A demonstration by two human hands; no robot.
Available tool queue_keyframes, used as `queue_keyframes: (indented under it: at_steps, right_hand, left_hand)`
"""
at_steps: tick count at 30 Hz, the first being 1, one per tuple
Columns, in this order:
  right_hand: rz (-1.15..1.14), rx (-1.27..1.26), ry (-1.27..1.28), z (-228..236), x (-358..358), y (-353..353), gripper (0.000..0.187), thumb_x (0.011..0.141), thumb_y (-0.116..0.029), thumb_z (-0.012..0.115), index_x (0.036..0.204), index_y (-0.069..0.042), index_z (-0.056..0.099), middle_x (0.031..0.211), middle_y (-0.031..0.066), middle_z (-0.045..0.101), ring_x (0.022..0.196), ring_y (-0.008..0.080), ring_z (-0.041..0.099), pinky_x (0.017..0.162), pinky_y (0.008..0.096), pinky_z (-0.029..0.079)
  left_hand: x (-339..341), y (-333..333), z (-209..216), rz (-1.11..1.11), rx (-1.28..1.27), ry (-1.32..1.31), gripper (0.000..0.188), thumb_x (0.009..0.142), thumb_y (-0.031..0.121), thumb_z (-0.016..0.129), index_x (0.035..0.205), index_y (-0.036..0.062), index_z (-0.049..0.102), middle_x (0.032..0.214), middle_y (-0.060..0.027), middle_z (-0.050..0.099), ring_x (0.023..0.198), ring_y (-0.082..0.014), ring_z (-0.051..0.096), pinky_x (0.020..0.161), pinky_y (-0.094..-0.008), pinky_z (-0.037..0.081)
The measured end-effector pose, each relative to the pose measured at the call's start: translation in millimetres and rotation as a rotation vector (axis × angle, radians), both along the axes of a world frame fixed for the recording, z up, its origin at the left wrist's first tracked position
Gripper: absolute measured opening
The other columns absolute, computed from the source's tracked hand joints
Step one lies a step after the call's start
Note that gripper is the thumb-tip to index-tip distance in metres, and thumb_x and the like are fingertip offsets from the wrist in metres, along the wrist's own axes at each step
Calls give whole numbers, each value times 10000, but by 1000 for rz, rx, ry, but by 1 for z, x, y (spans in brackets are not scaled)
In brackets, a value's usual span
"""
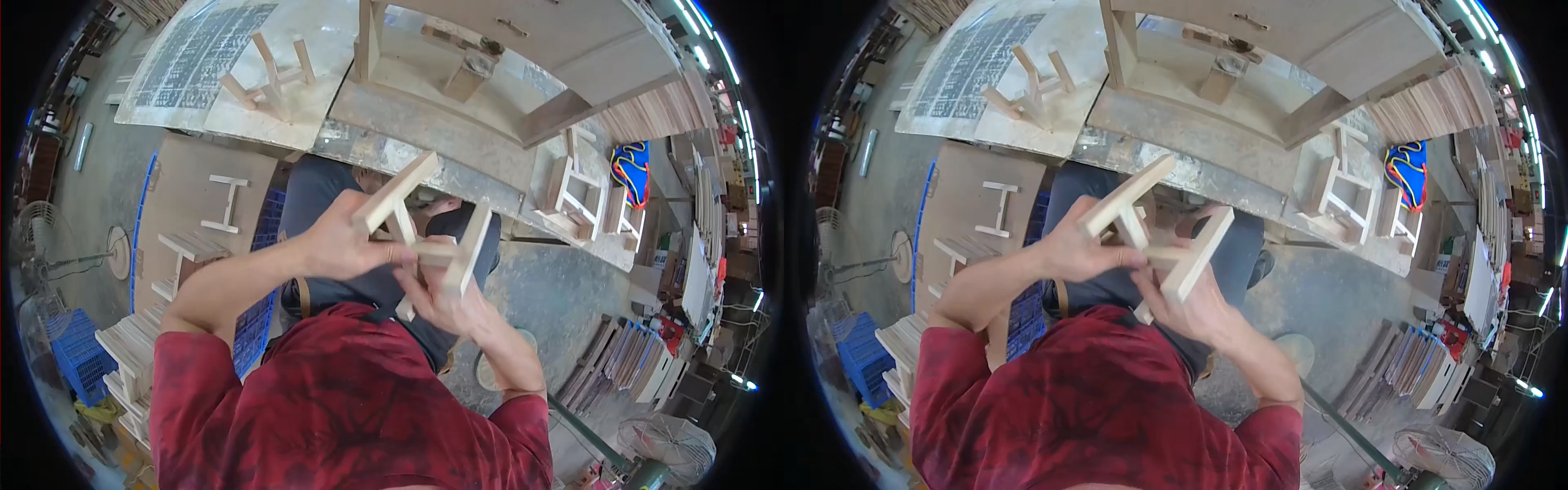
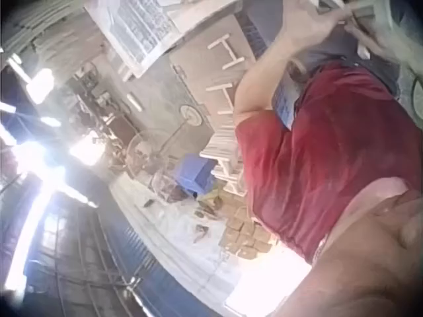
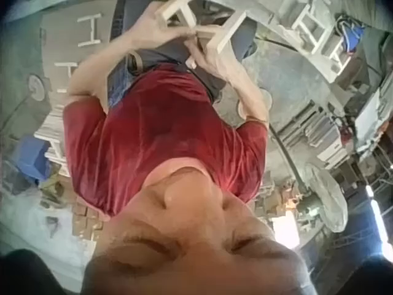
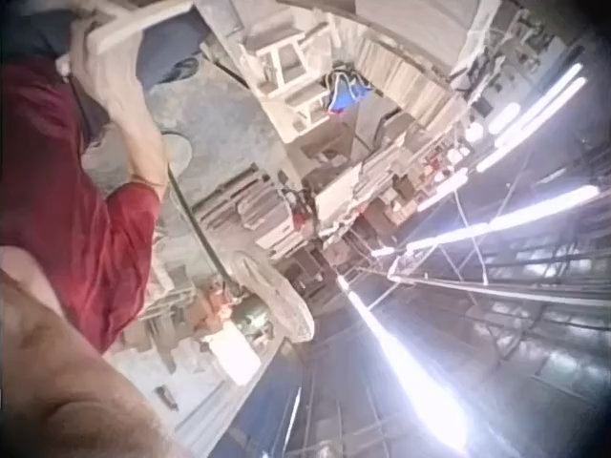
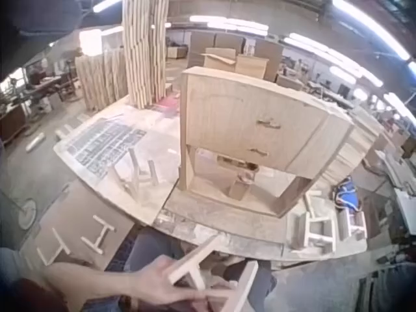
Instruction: Assembling H-shaped wooden furniture components by interlocking slotted pieces by hand.
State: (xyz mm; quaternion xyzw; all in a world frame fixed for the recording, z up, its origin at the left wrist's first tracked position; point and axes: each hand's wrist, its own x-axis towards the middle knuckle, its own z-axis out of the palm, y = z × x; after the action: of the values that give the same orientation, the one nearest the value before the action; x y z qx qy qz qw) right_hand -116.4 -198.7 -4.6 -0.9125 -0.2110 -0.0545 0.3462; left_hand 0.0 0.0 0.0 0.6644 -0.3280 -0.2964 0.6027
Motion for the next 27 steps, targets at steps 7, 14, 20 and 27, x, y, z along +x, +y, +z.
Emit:
queue_keyframes:
  at_steps: [7, 14, 20, 27]
  right_hand:
    - [-87, 555, 542, 14, -7, -10, 220, 969, -187, 681, 1037, 19, 650, 843, 100, 626, 771, 221, 612, 673, 373, 469]
    - [-336, 828, 552, -12, 13, -40, 513, 1056, -454, 479, 947, 5, 680, 714, 35, 644, 691, 109, 605, 635, 283, 476]
    - [-381, 794, 155, -65, 68, -62, 637, 963, -515, 596, 1265, 47, 612, 1003, 141, 690, 857, 256, 639, 818, 375, 519]
    - [-701, 144, -37, -36, 124, -76, 259, 917, -214, 734, 966, 24, 643, 866, 194, 659, 707, 378, 622, 666, 456, 492]
  left_hand:
    - [25, -10, 22, -179, 32, 261, 353, 877, 199, 822, 1139, 2, 692, 930, -57, 728, 875, -117, 646, 816, -303, 531]
    - [34, 1, 22, -62, -67, -458, 572, 735, 253, 889, 1208, 5, 683, 1187, -125, 716, 1089, -273, 698, 934, -371, 541]
    - [59, -46, -5, 356, 22, -716, 214, 860, 162, 765, 994, 25, 670, 811, -143, 668, 753, -341, 663, 669, -429, 514]
    - [125, -87, -13, 408, 75, -767, 251, 910, 197, 722, 892, -28, 611, 757, -217, 652, 774, -422, 651, 692, -494, 500]
